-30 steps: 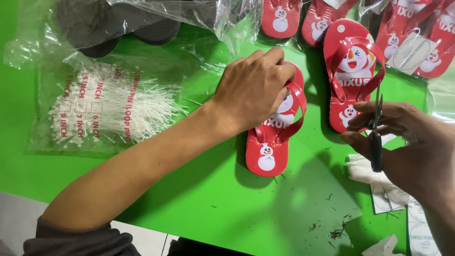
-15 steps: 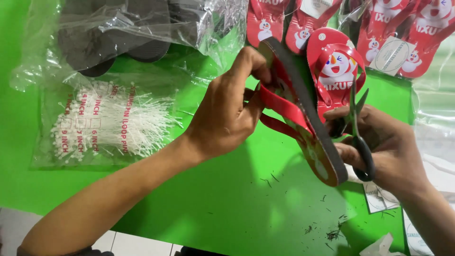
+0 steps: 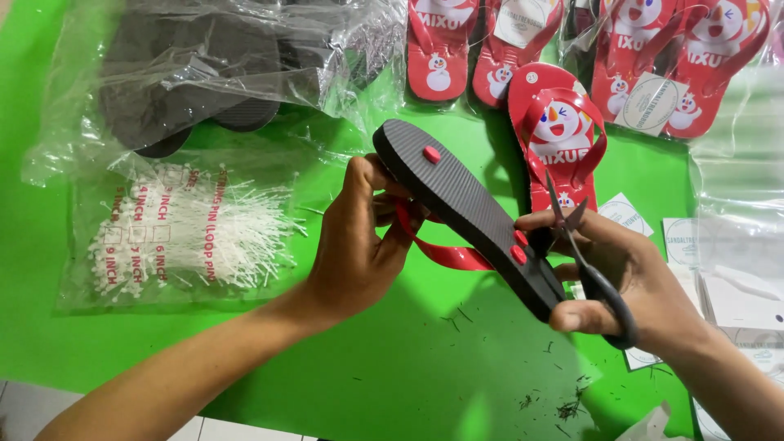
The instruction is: The person uses scissors to trim the edges of a red flip-flop sole and the attached strap. They carefully cut away excess material from the sole's perimeter and the strap's attachment points to refine the shape.
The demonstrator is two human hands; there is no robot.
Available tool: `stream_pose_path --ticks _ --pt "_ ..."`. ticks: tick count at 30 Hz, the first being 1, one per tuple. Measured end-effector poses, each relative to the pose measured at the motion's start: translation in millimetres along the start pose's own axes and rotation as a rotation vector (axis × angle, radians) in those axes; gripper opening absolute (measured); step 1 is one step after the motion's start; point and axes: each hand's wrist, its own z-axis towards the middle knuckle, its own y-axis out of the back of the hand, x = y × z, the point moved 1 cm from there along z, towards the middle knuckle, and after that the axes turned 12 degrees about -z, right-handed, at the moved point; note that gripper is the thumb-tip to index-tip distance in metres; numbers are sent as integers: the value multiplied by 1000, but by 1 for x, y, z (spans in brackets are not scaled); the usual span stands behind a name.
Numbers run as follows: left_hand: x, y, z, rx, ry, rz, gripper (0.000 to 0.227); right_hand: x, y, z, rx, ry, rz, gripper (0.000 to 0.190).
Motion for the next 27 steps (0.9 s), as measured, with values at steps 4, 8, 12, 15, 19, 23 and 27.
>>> stream_pose_path --ticks 4,8,12,15,19,23,27 --pt "-1 3 -3 51 -44 47 23 -3 -5 -1 -3 76 -36 73" --pt "9 13 -15 190 -272 141 95 -11 -3 -2 -85 125 -253 77" --pt "-13 19 -6 221 56 -70 82 -17 0 -1 -110 270 -398 76" --pt "-14 25 -5 225 123 -126 100 -19 -2 0 -88 340 -453 75" --pt "-20 36 4 275 140 68 100 -19 -6 1 -81 392 -510 74" --pt "-22 39 3 317 225 -18 98 -23 -7 1 -65 398 -522 77" --pt "-22 37 2 330 270 14 98 -20 -8 1 -99 434 -580 74"
